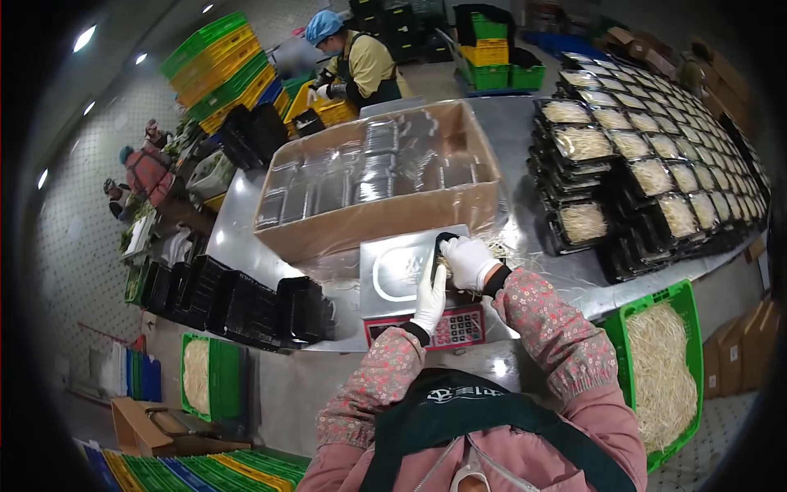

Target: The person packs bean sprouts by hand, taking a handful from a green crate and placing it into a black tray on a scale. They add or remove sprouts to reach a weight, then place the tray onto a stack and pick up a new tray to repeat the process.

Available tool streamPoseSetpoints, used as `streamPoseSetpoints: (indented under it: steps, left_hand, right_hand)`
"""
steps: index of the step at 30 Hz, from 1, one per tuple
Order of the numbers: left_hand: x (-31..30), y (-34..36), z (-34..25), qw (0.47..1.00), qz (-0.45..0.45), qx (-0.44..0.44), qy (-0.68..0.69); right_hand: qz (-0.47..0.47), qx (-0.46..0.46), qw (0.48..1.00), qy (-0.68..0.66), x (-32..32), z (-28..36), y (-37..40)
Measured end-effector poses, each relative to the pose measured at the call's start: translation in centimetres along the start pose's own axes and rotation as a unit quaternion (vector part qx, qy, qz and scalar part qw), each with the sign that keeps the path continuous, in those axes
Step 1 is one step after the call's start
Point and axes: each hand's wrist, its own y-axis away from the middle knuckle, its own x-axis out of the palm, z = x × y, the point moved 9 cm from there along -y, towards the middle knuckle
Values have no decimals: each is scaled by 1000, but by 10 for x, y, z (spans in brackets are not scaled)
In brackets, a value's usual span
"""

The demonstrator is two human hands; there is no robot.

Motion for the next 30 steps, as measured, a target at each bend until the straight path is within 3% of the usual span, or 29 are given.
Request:
streamPoseSetpoints:
  steps: [2,3,4,6,9,10,11,14,15,16,19,22,23,26,27,30]
  left_hand:
    - [-31,-9,32,993,49,-49,-92]
    - [-51,-14,37,982,-5,-14,-189]
    - [-61,-20,5,924,-49,114,-363]
    - [-54,-26,-26,952,25,152,-264]
    - [-35,-30,-8,861,100,158,-473]
    - [-35,-32,-7,864,95,160,-468]
    - [-35,-32,-3,867,89,160,-464]
    - [-35,-32,-4,873,72,155,-458]
    - [-35,-31,-8,867,75,156,-467]
    - [-34,-30,-11,862,76,156,-476]
    - [-34,-29,-14,854,56,163,-492]
    - [-31,-29,-11,849,35,161,-501]
    - [-31,-28,-9,849,28,156,-504]
    - [-29,-28,-11,838,21,140,-526]
    - [-30,-27,-9,840,18,139,-525]
    - [-30,-27,-7,837,21,133,-530]
  right_hand:
    - [29,-35,999,5,23,17,-24]
    - [47,-48,998,7,35,22,-31]
    - [43,-57,997,22,49,29,-37]
    - [0,-53,998,-24,62,35,-45]
    - [-34,-76,996,-43,63,35,-48]
    - [-50,-77,993,-71,54,34,-48]
    - [47,-56,988,-138,65,26,-50]
    - [10,-90,952,-292,68,5,-42]
    - [3,-81,958,-274,64,-3,-34]
    - [61,-75,955,-279,45,-3,-30]
    - [50,-60,995,-69,0,-17,-10]
    - [161,12,986,-38,24,-62,-1]
    - [82,-18,996,-40,14,-61,4]
    - [48,32,998,10,58,-73,1]
    - [-16,-12,1000,-10,42,-65,1]
    - [13,37,991,-131,7,-81,5]
